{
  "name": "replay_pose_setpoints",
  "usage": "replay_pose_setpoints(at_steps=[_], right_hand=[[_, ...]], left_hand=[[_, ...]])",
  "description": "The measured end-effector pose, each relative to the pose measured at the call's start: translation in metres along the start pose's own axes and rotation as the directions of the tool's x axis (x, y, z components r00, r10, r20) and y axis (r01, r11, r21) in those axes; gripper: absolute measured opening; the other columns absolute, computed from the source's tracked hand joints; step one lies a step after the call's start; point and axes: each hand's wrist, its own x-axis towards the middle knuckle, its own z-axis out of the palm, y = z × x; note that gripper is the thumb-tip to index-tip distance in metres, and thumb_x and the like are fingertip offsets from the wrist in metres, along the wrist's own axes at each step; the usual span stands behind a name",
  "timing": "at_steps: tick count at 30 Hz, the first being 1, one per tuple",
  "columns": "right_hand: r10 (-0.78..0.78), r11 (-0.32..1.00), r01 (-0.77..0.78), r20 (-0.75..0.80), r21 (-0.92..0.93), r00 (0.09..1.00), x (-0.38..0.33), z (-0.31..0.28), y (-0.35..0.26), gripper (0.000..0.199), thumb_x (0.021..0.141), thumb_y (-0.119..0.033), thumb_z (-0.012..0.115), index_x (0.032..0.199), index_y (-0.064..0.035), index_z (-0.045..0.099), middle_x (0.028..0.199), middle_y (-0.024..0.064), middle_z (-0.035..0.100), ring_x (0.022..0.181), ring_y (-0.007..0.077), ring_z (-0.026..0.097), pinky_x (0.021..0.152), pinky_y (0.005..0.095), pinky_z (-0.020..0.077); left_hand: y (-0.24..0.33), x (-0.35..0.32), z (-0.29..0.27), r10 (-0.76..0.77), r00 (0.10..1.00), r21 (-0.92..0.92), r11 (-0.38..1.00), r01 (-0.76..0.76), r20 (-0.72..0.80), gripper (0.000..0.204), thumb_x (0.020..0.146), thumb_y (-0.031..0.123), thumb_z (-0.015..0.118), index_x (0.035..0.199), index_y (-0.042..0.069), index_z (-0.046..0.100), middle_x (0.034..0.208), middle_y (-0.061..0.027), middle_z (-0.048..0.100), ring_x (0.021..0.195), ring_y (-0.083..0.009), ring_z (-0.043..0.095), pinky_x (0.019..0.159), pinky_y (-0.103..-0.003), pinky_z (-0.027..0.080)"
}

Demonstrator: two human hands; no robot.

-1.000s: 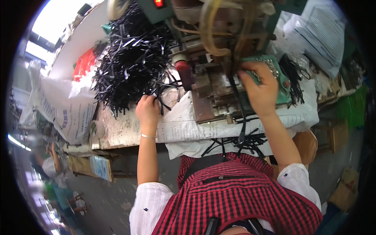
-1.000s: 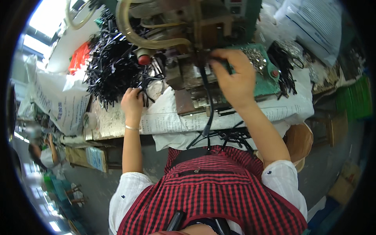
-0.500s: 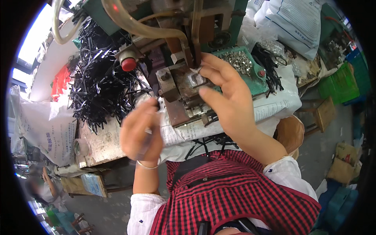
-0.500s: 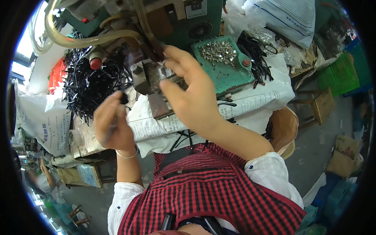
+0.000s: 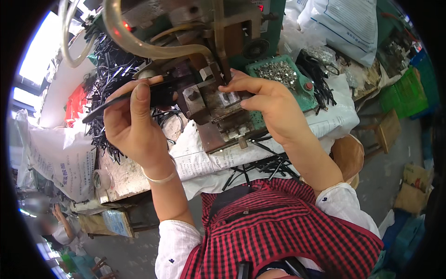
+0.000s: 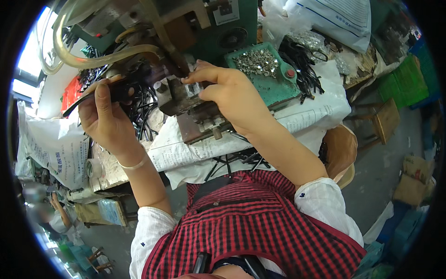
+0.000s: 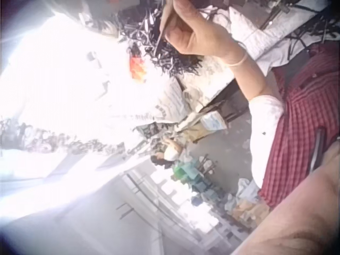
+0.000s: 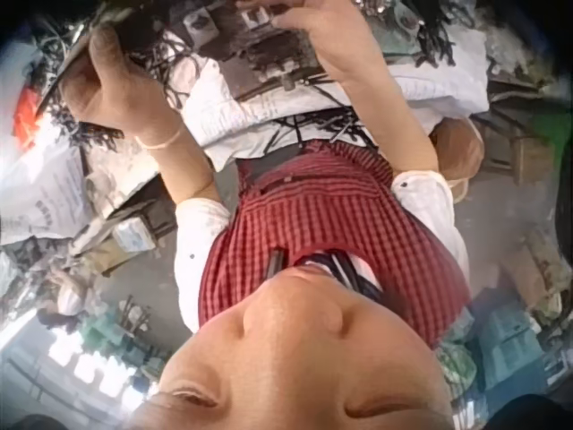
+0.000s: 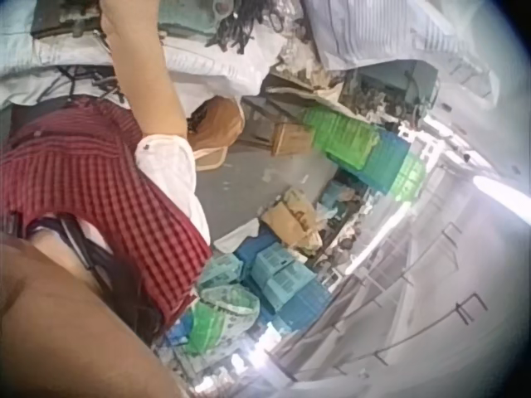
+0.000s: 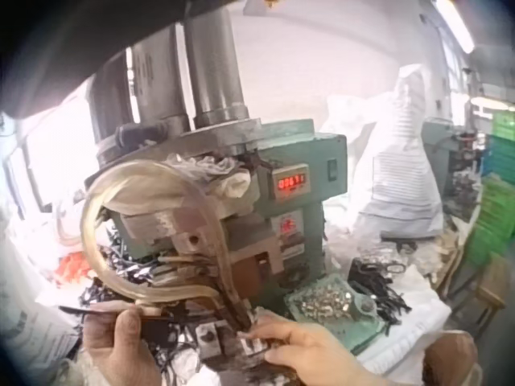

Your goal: The person repeatedly picks a black cable and a small metal component, inserts the cable into a press machine, and operates the machine to attach the component. The finished assemblies are placed on a green tray.

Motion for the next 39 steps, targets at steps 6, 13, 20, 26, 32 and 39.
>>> replay_pose_setpoints(at_steps=[6, 13, 20, 26, 32, 39], right_hand=[[-0.207, 0.945, 0.234, 0.139, -0.226, 0.968, 0.005, -0.015, 0.006, 0.038, 0.088, -0.001, 0.063, 0.125, 0.0026, 0.070, 0.130, 0.0113, 0.069, 0.122, 0.0220, 0.063, 0.108, 0.0331, 0.0449], [-0.340, 0.869, 0.102, -0.437, -0.484, 0.833, 0.000, -0.106, 0.050, 0.035, 0.093, 0.001, 0.063, 0.128, -0.0007, 0.066, 0.119, 0.0104, 0.073, 0.112, 0.0171, 0.068, 0.099, 0.0303, 0.0505], [-0.163, 0.559, -0.230, -0.377, -0.797, 0.912, -0.046, -0.118, 0.071, 0.014, 0.084, -0.006, 0.073, 0.098, -0.0024, 0.072, 0.096, 0.0116, 0.072, 0.094, 0.0296, 0.069, 0.085, 0.0383, 0.0531], [-0.383, 0.126, -0.213, -0.245, -0.969, 0.891, -0.031, -0.107, 0.087, 0.008, 0.083, -0.011, 0.075, 0.088, -0.0075, 0.070, 0.092, 0.0136, 0.069, 0.093, 0.0362, 0.066, 0.083, 0.0476, 0.0506], [-0.384, 0.435, -0.240, -0.419, -0.868, 0.823, -0.038, -0.105, 0.095, 0.009, 0.097, -0.012, 0.066, 0.102, -0.0055, 0.067, 0.089, 0.0121, 0.073, 0.081, 0.0314, 0.072, 0.072, 0.0392, 0.0546], [-0.378, 0.587, -0.132, -0.415, -0.799, 0.828, -0.023, -0.089, 0.089, 0.016, 0.096, -0.013, 0.072, 0.108, -0.0032, 0.075, 0.095, 0.0062, 0.075, 0.085, 0.0141, 0.067, 0.082, 0.0285, 0.0518]], left_hand=[[-0.027, -0.051, 0.002, 0.426, 0.636, 0.238, 0.678, -0.695, 0.644, 0.024, 0.071, -0.002, 0.079, 0.095, 0.001, 0.076, 0.097, -0.0135, 0.077, 0.075, -0.0207, 0.073, 0.058, -0.028, 0.054], [-0.037, -0.061, 0.021, 0.441, 0.518, 0.276, 0.504, -0.819, 0.733, 0.025, 0.074, 0.001, 0.085, 0.096, 0.007, 0.074, 0.098, -0.0099, 0.077, 0.056, -0.0138, 0.062, 0.049, -0.025, 0.045], [-0.047, -0.067, 0.021, 0.481, 0.557, 0.319, 0.490, -0.811, 0.677, 0.021, 0.075, 0.005, 0.083, 0.092, 0.009, 0.071, 0.097, -0.0066, 0.075, 0.056, -0.0107, 0.061, 0.050, -0.025, 0.045], [-0.041, -0.090, -0.007, 0.401, 0.747, 0.405, 0.654, -0.639, 0.530, 0.027, 0.074, 0.001, 0.085, 0.098, 0.004, 0.072, 0.104, -0.0102, 0.077, 0.069, -0.0179, 0.069, 0.057, -0.029, 0.051], [-0.120, -0.097, -0.085, -0.072, 0.997, 0.769, 0.636, 0.062, -0.021, 0.045, 0.081, 0.015, 0.087, 0.119, 0.000, 0.069, 0.100, -0.0132, 0.074, 0.094, -0.0272, 0.070, 0.081, -0.035, 0.056], [-0.144, -0.097, -0.079, -0.406, 0.910, 0.793, 0.525, 0.308, -0.085, 0.037, 0.083, 0.020, 0.084, 0.111, -0.001, 0.069, 0.095, -0.0118, 0.075, 0.085, -0.0222, 0.071, 0.076, -0.032, 0.055]])
